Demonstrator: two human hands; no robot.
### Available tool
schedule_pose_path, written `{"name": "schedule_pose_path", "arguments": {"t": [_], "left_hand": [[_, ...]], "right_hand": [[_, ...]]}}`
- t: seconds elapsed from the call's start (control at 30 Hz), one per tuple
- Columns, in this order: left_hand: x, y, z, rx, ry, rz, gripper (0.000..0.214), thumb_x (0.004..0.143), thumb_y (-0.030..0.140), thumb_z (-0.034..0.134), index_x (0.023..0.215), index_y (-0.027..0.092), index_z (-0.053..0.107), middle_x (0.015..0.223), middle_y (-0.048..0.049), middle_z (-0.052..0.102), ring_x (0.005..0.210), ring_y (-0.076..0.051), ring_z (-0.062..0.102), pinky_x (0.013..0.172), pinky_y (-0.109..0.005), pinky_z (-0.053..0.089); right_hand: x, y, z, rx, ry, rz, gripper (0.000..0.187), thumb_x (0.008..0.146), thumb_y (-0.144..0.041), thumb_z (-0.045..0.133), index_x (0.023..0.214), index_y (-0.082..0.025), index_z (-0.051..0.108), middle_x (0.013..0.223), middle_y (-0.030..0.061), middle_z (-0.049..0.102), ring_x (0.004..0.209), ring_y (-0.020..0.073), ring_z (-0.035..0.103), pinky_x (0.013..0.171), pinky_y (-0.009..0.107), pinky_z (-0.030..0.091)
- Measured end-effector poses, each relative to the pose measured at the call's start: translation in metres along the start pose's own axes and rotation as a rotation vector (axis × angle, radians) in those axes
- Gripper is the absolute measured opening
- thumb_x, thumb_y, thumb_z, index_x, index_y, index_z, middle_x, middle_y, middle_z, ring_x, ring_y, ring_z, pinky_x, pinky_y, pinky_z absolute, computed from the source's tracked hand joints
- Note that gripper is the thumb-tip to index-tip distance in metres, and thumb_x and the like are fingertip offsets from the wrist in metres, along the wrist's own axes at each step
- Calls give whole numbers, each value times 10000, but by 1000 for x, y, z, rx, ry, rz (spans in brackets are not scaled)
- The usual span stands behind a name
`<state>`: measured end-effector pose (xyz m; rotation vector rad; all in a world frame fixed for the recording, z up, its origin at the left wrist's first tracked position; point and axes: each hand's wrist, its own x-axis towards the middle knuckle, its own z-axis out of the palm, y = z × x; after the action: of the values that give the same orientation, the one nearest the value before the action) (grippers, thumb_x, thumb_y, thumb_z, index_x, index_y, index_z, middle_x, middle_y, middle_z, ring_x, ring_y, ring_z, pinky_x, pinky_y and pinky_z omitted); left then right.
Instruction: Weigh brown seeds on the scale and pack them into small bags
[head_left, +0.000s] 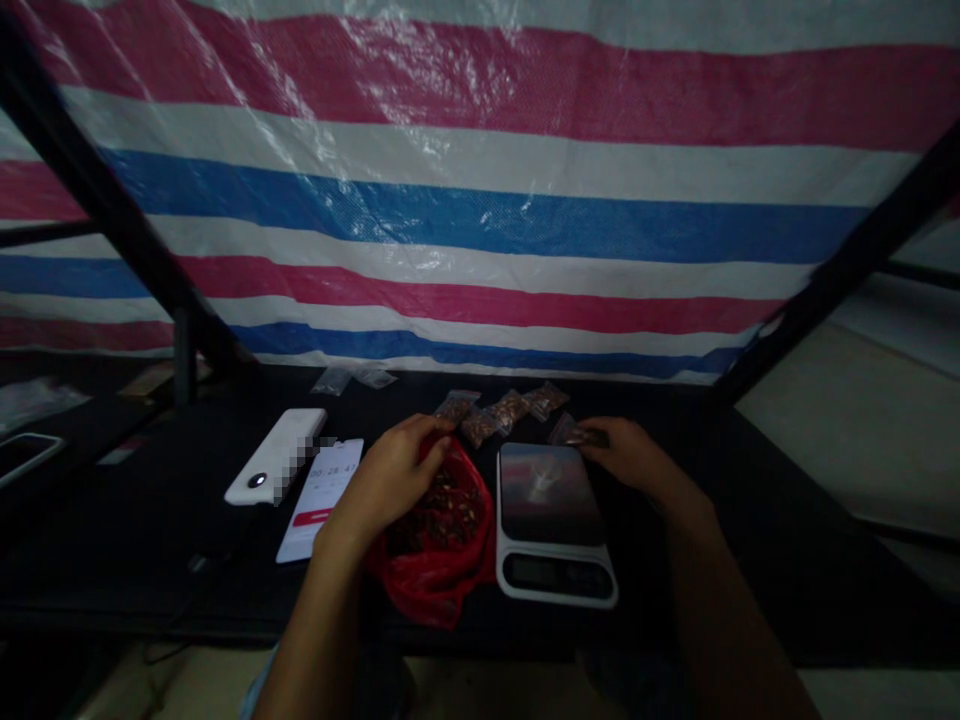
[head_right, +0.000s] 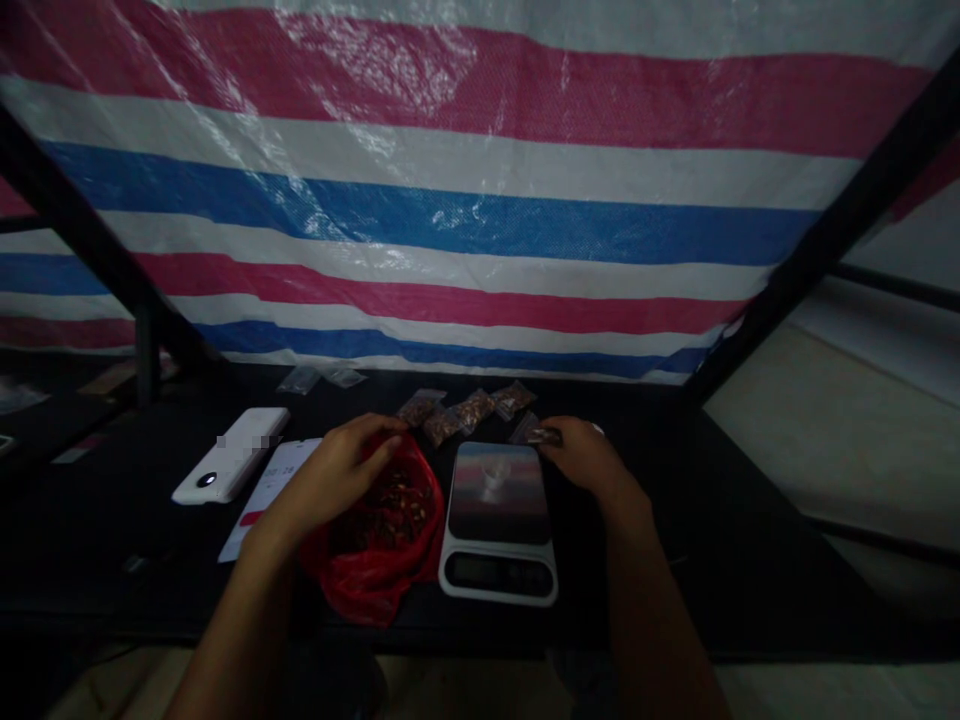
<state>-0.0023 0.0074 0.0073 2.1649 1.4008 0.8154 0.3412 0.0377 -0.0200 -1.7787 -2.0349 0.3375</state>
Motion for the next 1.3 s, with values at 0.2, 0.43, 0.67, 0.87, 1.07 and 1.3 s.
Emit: {"name": "schedule_pose_path", "arguments": {"t": [0.2,0.43,0.67,0.87,1.07,1.3], "left_hand": [[-1,12,-3,-237,58,-53,312,974,406,527,1103,201,724,1117,-67,754,1041,-245,686,956,-375,505],[2,35,10,-666,13,-166,383,864,511,673,1020,166,734,879,-44,753,740,-172,675,661,-269,518],[2,33,7,-853,-67,-269,250,781,381,758,876,151,725,802,-35,746,690,-130,673,640,-233,528],[-1,37,5,-882,-65,-271,233,720,297,787,887,154,709,841,-24,753,714,-120,681,661,-225,533],[-5,42,2,-816,-57,-266,343,691,362,817,936,149,708,863,-51,762,691,-140,673,632,-256,528],[-6,46,10,-676,3,-178,225,719,216,668,938,166,659,776,-5,700,684,-133,644,652,-253,508]], "right_hand": [[-3,-27,-24,64,246,-133,286,860,-217,673,1130,-181,760,1177,131,751,1100,299,696,1006,466,525],[-25,-105,-28,347,53,-501,305,881,-199,688,1173,-268,745,1196,66,745,1164,247,656,1022,454,518],[-25,-118,-15,390,61,-496,337,870,-160,659,1188,-260,711,1225,80,708,1182,246,620,1035,476,469],[-33,-143,-9,455,45,-374,100,891,-255,657,824,-183,640,838,26,672,784,165,602,746,304,460],[-34,-150,3,474,-64,-386,159,910,-156,548,768,-180,615,739,-6,631,696,131,547,669,259,374],[-32,-152,12,436,12,-310,209,759,-108,559,570,-186,516,543,-49,491,544,102,453,560,255,274]]}}
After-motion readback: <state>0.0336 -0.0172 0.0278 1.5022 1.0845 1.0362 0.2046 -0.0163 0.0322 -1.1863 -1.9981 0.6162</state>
